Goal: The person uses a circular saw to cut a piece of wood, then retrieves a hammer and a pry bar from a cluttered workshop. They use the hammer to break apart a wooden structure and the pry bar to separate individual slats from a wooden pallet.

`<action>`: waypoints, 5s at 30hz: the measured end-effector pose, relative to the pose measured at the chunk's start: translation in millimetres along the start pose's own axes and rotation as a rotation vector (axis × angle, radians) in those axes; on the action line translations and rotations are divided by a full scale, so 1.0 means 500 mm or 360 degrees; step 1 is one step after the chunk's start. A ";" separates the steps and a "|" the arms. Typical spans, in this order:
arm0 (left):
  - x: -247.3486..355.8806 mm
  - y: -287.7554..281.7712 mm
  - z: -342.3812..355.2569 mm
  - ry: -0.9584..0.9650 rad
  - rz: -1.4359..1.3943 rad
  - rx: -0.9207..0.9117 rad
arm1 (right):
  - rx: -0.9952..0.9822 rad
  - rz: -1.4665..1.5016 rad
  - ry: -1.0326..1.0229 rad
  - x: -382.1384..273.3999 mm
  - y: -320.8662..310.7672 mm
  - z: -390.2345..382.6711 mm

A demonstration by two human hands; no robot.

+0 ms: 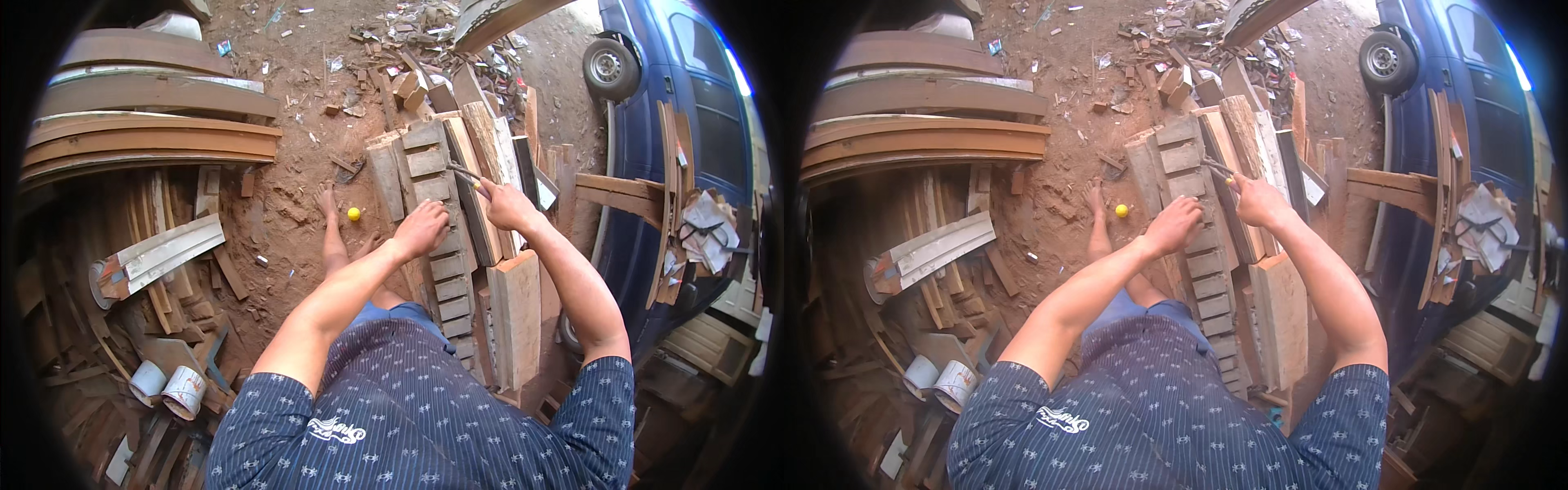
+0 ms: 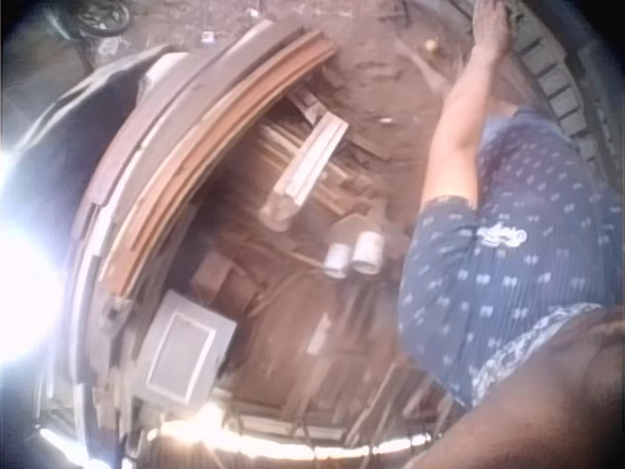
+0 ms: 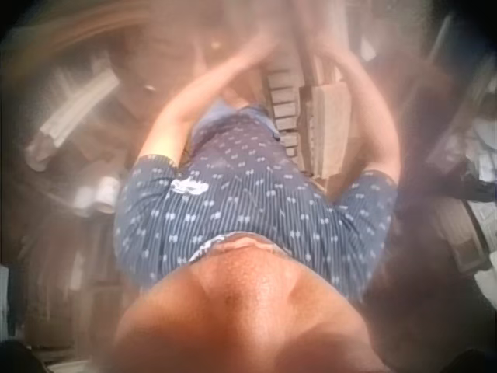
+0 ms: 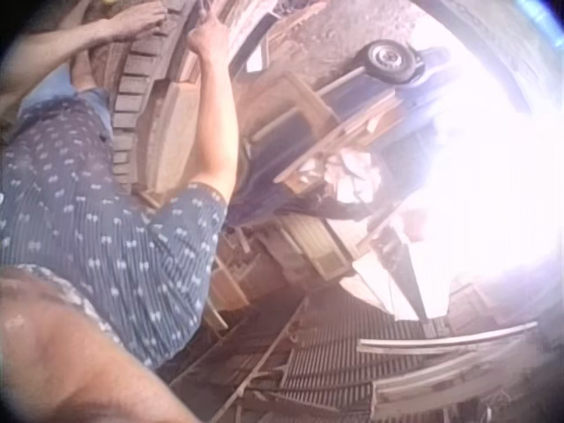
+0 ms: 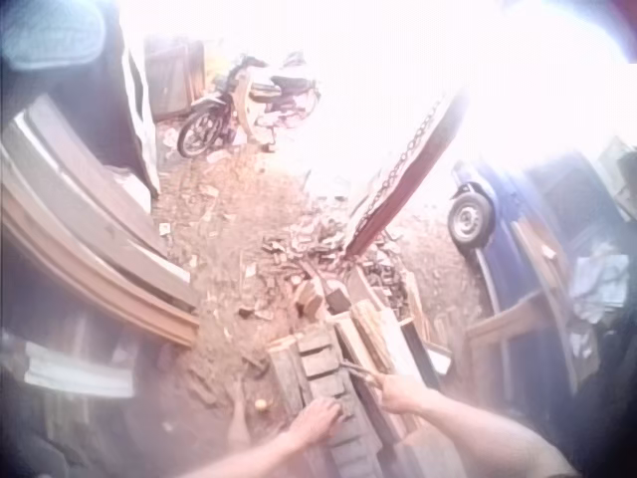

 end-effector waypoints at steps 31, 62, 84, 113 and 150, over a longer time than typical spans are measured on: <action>-0.019 0.027 -0.005 0.0036 -0.0130 -0.0262 | 0.0005 -0.0752 0.0405 -0.101 0.054 0.011; -0.132 -0.120 0.046 -0.0269 0.0024 0.0142 | 0.0126 -0.0526 0.0118 -0.061 -0.017 0.026; -0.132 -0.102 0.025 -0.0263 -0.0043 -0.0033 | -0.0543 -0.0905 0.0253 -0.100 0.016 0.080; -0.159 -0.180 0.158 -0.0629 -0.0011 0.0597 | -0.0919 -0.0217 -0.0074 -0.011 -0.004 0.117; -0.195 -0.130 0.224 -0.0570 0.0191 0.0945 | -0.0556 0.1920 0.0492 0.036 0.170 0.004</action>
Point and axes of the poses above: each hand's wrist, its own z-axis towards the middle knuckle, its own y-axis out of the palm, x = y × z, the point moved 8 cm from there along z, towards the middle knuckle, and after that the axes turned 10 degrees about -y, right-handed, at the moved point
